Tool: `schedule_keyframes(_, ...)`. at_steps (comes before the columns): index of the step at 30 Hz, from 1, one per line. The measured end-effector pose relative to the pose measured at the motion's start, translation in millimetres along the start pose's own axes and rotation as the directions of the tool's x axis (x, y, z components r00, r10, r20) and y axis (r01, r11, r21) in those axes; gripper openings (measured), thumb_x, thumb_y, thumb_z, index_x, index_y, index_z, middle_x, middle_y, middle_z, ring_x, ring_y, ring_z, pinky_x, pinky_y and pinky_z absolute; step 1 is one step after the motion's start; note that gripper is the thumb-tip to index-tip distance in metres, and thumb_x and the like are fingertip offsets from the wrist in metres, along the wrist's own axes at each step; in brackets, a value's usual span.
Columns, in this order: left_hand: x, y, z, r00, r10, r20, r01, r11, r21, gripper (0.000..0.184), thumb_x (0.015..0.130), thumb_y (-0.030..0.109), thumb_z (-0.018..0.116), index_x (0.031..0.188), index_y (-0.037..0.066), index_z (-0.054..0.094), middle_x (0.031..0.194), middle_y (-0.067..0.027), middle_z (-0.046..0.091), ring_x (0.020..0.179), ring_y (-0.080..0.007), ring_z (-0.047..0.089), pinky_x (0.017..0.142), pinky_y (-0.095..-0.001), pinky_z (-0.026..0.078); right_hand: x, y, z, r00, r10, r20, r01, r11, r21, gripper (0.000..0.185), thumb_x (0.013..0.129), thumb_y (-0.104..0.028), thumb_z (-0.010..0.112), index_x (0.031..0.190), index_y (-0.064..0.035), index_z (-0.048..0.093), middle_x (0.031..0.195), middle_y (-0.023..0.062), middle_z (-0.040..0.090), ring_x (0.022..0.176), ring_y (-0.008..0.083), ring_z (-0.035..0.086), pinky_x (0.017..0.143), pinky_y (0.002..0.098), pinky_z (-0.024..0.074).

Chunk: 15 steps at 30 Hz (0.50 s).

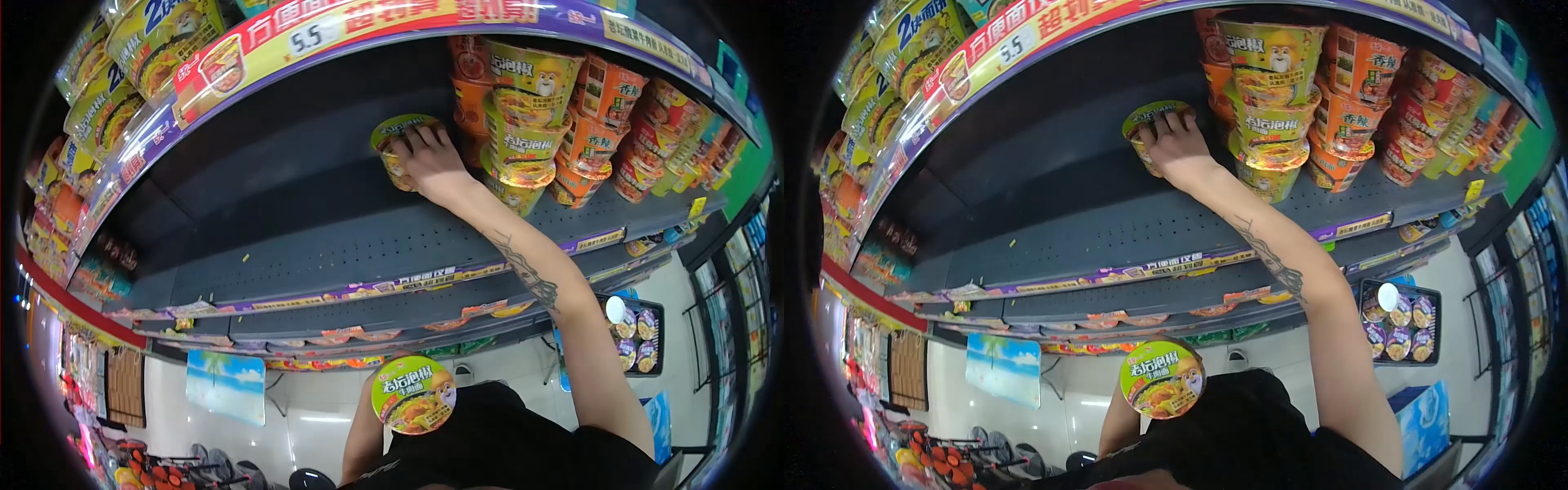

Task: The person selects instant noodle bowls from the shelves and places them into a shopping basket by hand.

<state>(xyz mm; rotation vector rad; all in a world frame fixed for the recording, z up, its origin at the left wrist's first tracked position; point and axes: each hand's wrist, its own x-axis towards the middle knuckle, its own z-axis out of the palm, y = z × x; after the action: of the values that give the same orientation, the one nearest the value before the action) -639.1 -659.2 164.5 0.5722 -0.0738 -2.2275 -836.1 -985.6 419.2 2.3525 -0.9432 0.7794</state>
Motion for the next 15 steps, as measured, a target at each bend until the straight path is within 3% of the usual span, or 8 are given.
schedule_keyframes(3, 4, 33, -9, 0.999, -0.037, 0.006, 0.037, 0.994, 0.105, 0.055, 0.096, 0.036, 0.054, 0.133, -0.004, 0.054, 0.127, -0.0236, 0.064, 0.116, -0.0342, 0.063, 0.1, -0.0454, 0.052, 10, 6, 24, 0.994, 0.098, 0.055, -0.092, 0.99, -0.111, 0.071, 0.076, -0.028, 0.08, 0.136, -0.0044, 0.051, 0.138, 0.021, 0.053, 0.13, 0.0358, 0.047, 0.112, 0.0564, 0.0326)
schedule_keyframes(5, 7, 55, -10, 0.998, -0.058, 0.007, 0.055, 0.98, 0.191, 0.054, 0.096, 0.036, 0.054, 0.132, -0.004, 0.055, 0.126, -0.0234, 0.064, 0.116, -0.0339, 0.064, 0.1, -0.045, 0.052, 12, 9, 29, 0.983, 0.154, 0.102, -0.142, 0.983, -0.119, 0.056, 0.083, -0.022, 0.07, 0.133, -0.0036, 0.053, 0.133, 0.0216, 0.057, 0.126, 0.037, 0.05, 0.109, 0.06, 0.0336)
schedule_keyframes(7, 6, 73, -13, 0.996, -0.086, 0.022, 0.078, 0.968, 0.24, 0.054, 0.095, 0.035, 0.054, 0.131, -0.004, 0.056, 0.126, -0.0232, 0.064, 0.115, -0.0336, 0.064, 0.1, -0.0447, 0.052, 12, 11, 33, 0.961, 0.198, 0.193, -0.178, 0.977, -0.116, 0.059, 0.08, -0.024, 0.074, 0.132, -0.0033, 0.054, 0.132, 0.0214, 0.057, 0.127, 0.0365, 0.05, 0.109, 0.0594, 0.0334)
schedule_keyframes(9, 8, 89, -14, 0.994, -0.1, 0.037, 0.084, 0.946, 0.312, 0.053, 0.095, 0.035, 0.054, 0.131, -0.004, 0.056, 0.125, -0.0229, 0.065, 0.114, -0.0333, 0.064, 0.1, -0.0443, 0.052, 13, 13, 43, 0.975, 0.193, 0.109, -0.177, 0.975, -0.136, 0.065, 0.077, -0.026, 0.077, 0.133, -0.003, 0.052, 0.133, 0.0215, 0.057, 0.126, 0.036, 0.05, 0.109, 0.0593, 0.0337)
schedule_keyframes(15, 26, 123, -16, 0.986, -0.139, 0.088, 0.081, 0.877, 0.474, 0.05, 0.094, 0.033, 0.055, 0.128, -0.005, 0.058, 0.124, -0.0222, 0.066, 0.113, -0.0325, 0.065, 0.099, -0.0432, 0.053, 17, -1, 31, 0.953, 0.249, 0.172, -0.222, 0.961, -0.164, 0.071, 0.078, -0.028, 0.077, 0.137, -0.0038, 0.047, 0.136, 0.0208, 0.054, 0.131, 0.0381, 0.048, 0.114, 0.0576, 0.0301)
